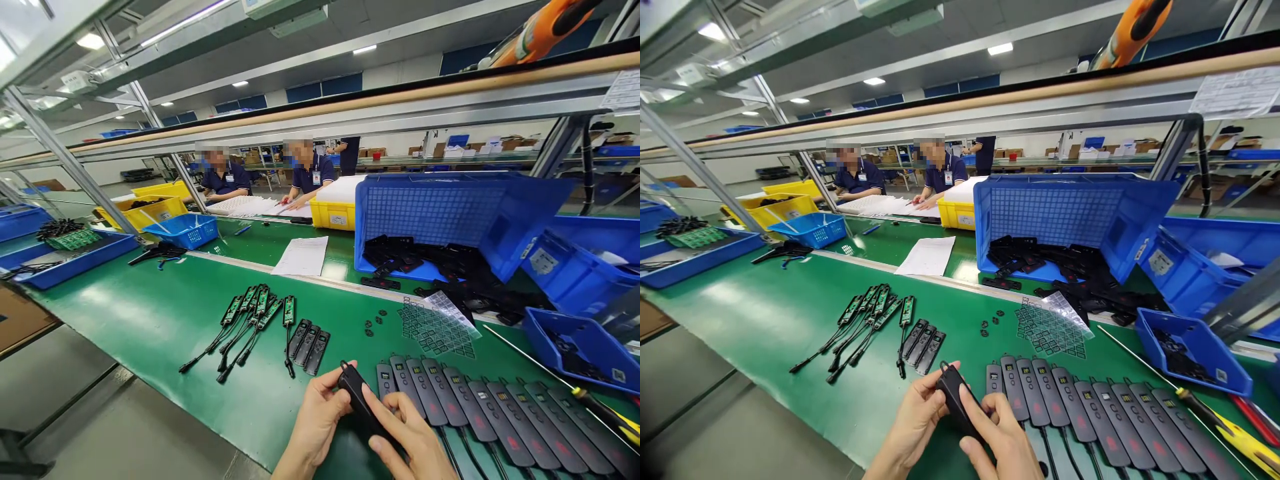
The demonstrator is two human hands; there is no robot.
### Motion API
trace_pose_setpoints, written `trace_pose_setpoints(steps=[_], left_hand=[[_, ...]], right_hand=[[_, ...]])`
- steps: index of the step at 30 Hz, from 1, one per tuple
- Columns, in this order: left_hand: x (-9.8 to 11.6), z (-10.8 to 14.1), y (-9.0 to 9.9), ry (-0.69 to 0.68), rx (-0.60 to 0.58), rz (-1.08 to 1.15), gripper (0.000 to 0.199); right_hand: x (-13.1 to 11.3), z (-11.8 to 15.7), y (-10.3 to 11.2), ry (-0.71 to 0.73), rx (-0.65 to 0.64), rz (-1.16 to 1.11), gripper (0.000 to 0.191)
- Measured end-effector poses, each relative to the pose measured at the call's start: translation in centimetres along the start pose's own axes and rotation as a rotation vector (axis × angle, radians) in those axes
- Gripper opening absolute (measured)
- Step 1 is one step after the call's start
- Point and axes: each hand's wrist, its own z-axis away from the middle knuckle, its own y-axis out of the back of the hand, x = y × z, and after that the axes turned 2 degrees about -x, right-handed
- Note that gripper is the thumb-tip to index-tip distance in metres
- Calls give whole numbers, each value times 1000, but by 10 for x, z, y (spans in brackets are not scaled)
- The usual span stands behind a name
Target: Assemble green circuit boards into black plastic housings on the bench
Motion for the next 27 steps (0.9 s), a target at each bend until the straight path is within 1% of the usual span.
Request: trace_pose_setpoints(steps=[3,5,7,10,11,13,15,17,20,24,27], left_hand=[[-4,-1,3,-67,74,-76,62],[-6,-1,3,-90,111,-72,60],[-5,0,1,-69,91,-32,59],[-1,1,-2,5,22,55,55],[-1,1,-2,21,22,76,52],[0,1,-2,33,63,95,46],[-2,1,-2,30,113,102,43],[-4,2,-2,19,142,117,43],[-8,5,-3,-13,175,140,43],[-14,3,-1,-82,208,153,39],[-16,1,2,-90,164,110,39]], right_hand=[[-2,-1,-1,10,-32,-55,51],[-2,-1,-1,17,-34,-42,52],[0,0,-2,18,-28,11,55],[3,1,-5,14,-11,156,57],[4,2,-6,11,-9,204,57],[5,3,-7,-16,10,239,56],[4,6,-7,-79,65,199,50],[3,8,-7,-139,109,141,36],[1,8,-7,-151,116,115,19],[2,4,-12,-100,199,191,16],[2,3,-17,-55,261,262,23]])
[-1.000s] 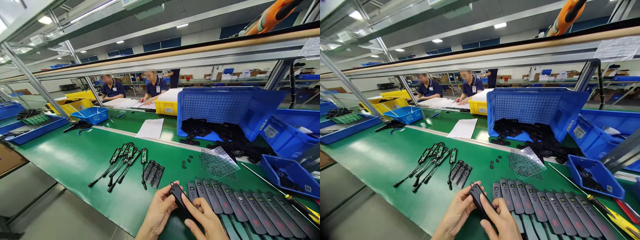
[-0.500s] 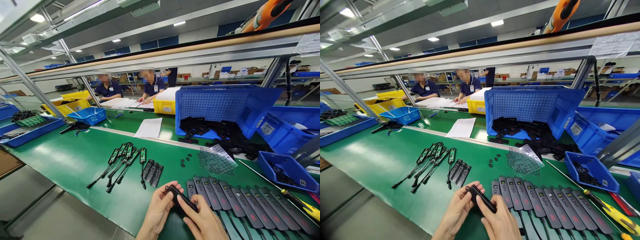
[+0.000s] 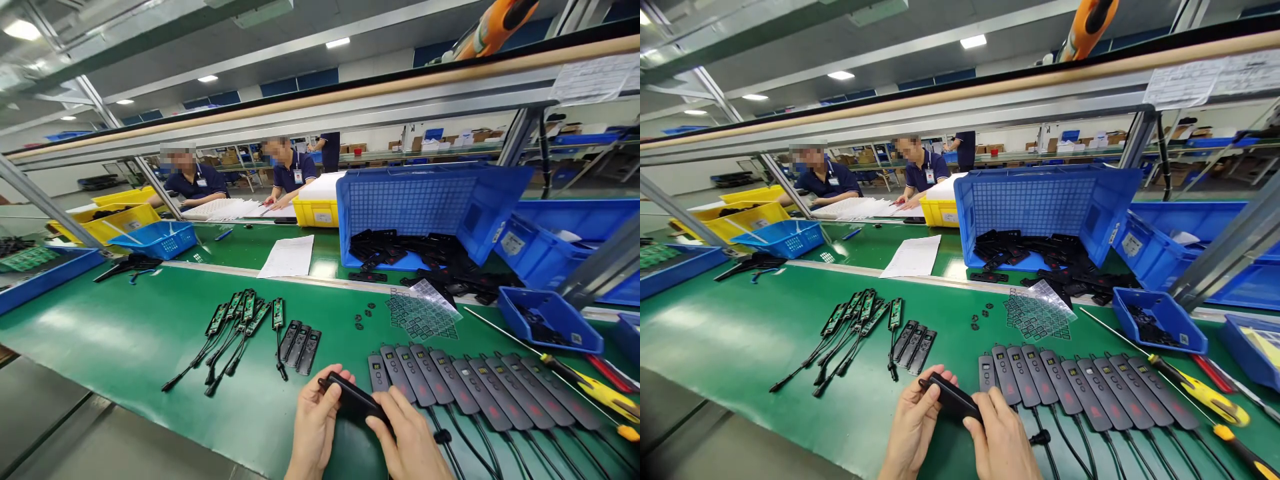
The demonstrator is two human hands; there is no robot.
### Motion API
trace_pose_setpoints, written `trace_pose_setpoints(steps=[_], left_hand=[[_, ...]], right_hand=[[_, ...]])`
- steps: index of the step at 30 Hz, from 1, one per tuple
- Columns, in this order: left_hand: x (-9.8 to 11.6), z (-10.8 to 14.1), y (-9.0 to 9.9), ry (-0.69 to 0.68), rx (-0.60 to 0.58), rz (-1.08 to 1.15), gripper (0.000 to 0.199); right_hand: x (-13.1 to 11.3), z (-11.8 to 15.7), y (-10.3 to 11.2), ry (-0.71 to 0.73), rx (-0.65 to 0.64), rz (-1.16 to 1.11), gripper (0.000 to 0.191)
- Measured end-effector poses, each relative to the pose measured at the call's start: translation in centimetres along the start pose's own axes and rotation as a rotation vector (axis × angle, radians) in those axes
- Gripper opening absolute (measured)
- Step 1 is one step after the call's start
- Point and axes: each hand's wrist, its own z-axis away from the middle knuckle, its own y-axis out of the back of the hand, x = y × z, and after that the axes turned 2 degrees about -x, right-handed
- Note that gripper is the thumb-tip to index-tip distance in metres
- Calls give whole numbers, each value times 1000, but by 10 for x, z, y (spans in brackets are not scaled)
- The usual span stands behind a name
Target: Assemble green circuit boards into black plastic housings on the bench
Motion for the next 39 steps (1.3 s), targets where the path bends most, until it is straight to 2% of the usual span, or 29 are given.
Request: trace_pose_setpoints(steps=[4,7,11,15,17,18,20,22,24,26,29,32,34,36,38,39], left_hand=[[5,4,-1,121,-154,-19,60],[11,7,0,213,-202,-39,67],[20,7,6,221,-238,-154,63],[29,2,15,267,-315,-334,57],[37,-7,20,244,-377,-522,57],[43,-15,23,171,-386,-705,55],[59,-36,31,-74,-289,-1183,49],[79,-64,41,-295,-40,-1578,42],[97,-93,53,-345,175,-1714,45],[112,-116,63,-330,278,-1750,48],[124,-130,69,-323,296,-1784,36],[128,-114,56,-354,189,-1763,30],[124,-94,41,-358,36,-1717,32],[117,-78,28,-343,-211,-1677,34],[108,-74,21,-368,-429,-1721,32],[103,-76,21,-392,-491,-1768,32]], right_hand=[[-9,8,-9,63,88,126,40],[-19,16,-20,79,105,222,41],[-29,14,-26,141,37,304,37],[-41,-7,-19,240,-73,357,37],[-45,-19,-16,260,-128,384,38],[-45,-23,-16,251,-150,408,41],[-40,-28,-19,211,-183,475,52],[-26,-27,-23,173,-192,548,56],[-8,-23,-26,120,-173,610,50],[7,-18,-23,55,-156,591,43],[9,-17,-9,-65,-229,265,43],[-5,-22,-1,-251,-318,-344,51],[-17,-29,-2,-390,-264,-794,68],[-25,-35,-5,-525,-161,-1215,81],[-29,-40,-3,-619,-98,-1542,74],[-29,-41,0,-646,-96,-1645,64]])
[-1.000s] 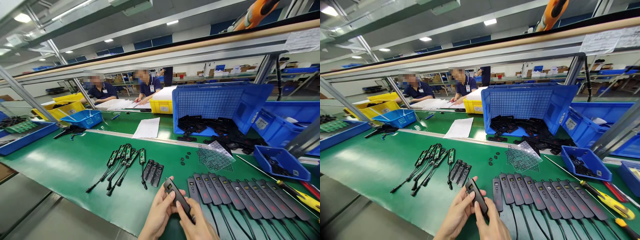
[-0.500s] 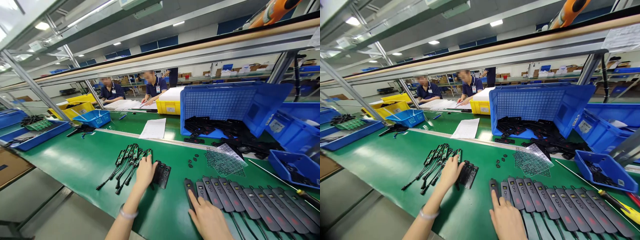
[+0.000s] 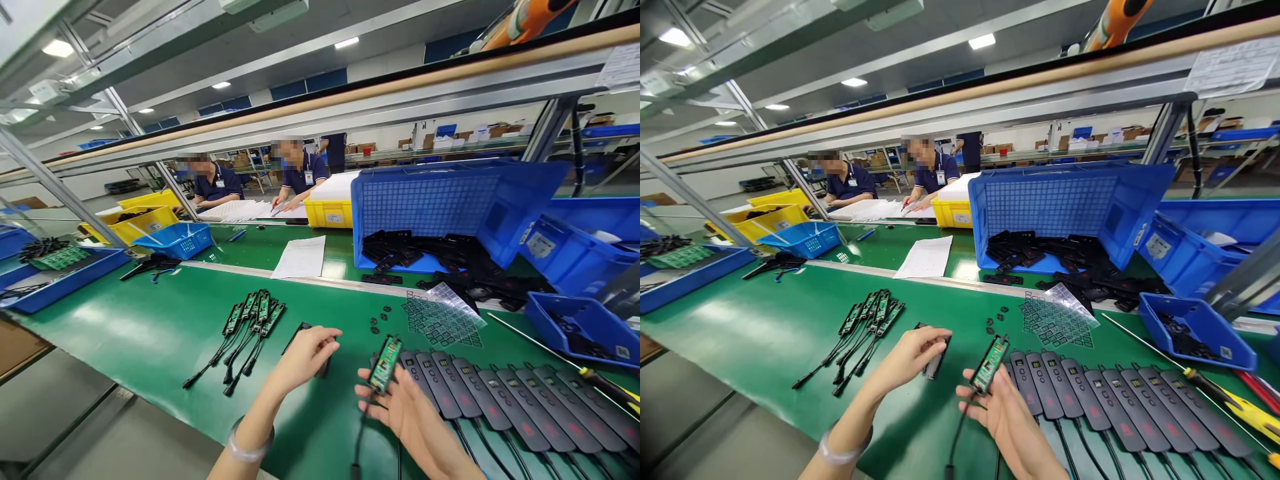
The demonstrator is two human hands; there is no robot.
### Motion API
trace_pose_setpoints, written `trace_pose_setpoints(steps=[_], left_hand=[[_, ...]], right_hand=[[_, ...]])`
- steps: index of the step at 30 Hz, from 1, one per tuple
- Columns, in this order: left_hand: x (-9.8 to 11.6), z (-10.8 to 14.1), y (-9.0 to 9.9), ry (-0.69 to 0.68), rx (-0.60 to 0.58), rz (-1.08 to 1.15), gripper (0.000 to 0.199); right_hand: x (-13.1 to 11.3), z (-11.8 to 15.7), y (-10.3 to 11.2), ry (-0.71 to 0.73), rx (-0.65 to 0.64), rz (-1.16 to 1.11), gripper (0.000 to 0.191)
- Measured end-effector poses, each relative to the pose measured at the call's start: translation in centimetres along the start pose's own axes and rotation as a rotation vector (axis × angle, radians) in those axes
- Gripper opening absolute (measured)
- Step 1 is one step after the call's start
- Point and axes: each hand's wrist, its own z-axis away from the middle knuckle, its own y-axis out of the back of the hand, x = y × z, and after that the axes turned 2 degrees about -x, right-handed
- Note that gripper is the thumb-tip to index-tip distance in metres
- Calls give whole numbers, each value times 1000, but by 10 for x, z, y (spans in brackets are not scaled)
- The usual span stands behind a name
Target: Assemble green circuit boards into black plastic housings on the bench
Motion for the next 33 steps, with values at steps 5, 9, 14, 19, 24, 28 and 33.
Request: trace_pose_setpoints(steps=[5,9,14,19,24,28,33], left_hand=[[-26,-17,-21,8,2,-152,39],[-34,-13,-30,0,30,-138,43],[-37,-10,-36,-43,36,-15,40],[-33,-10,-37,8,133,177,41],[-3,11,-40,136,158,613,43],[33,26,-49,283,82,1318,47],[58,32,-62,304,204,1592,51]], right_hand=[[-27,17,10,-80,-23,-7,35],[-42,33,10,-82,-28,92,40],[-41,38,4,-112,-63,178,64],[-35,38,9,-148,-73,222,65],[-32,34,17,-114,-111,403,62],[-27,29,19,79,-115,929,54],[-18,27,16,334,-175,1324,49]])
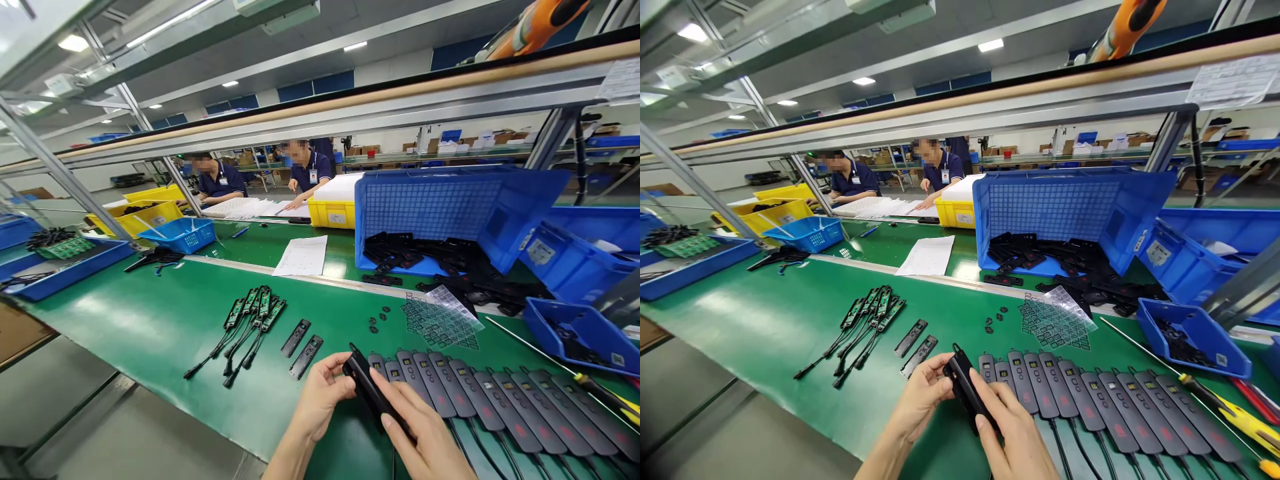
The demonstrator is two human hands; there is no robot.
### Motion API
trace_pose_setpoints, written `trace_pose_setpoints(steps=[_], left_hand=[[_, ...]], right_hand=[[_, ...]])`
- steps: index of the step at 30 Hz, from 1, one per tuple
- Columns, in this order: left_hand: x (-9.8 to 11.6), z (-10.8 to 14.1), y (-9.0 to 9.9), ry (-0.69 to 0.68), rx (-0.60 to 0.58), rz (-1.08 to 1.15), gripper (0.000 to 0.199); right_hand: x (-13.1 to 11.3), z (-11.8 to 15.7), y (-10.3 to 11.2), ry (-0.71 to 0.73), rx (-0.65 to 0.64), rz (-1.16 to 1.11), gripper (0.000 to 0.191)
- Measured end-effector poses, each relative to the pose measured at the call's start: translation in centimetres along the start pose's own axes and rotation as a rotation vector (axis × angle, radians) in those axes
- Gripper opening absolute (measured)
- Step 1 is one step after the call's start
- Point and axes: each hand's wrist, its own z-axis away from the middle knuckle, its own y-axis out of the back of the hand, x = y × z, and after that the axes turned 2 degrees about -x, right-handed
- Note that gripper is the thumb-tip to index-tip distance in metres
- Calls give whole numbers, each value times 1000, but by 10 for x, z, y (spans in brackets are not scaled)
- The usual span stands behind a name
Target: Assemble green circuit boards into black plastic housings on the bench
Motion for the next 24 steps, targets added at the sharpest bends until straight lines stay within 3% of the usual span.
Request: trace_pose_setpoints(steps=[8,13,17,20,24], left_hand=[[-5,1,-2,-45,37,88,52],[1,5,-2,24,34,146,51],[3,5,-1,110,213,142,51],[2,1,3,140,331,137,56],[-2,0,3,100,341,159,54]], right_hand=[[-1,0,-4,19,-4,56,47],[-6,-2,-6,7,-10,150,55],[-19,-3,-6,-57,-11,226,59],[-25,-5,-4,-140,38,161,47],[-25,-6,-4,-157,83,195,21]])
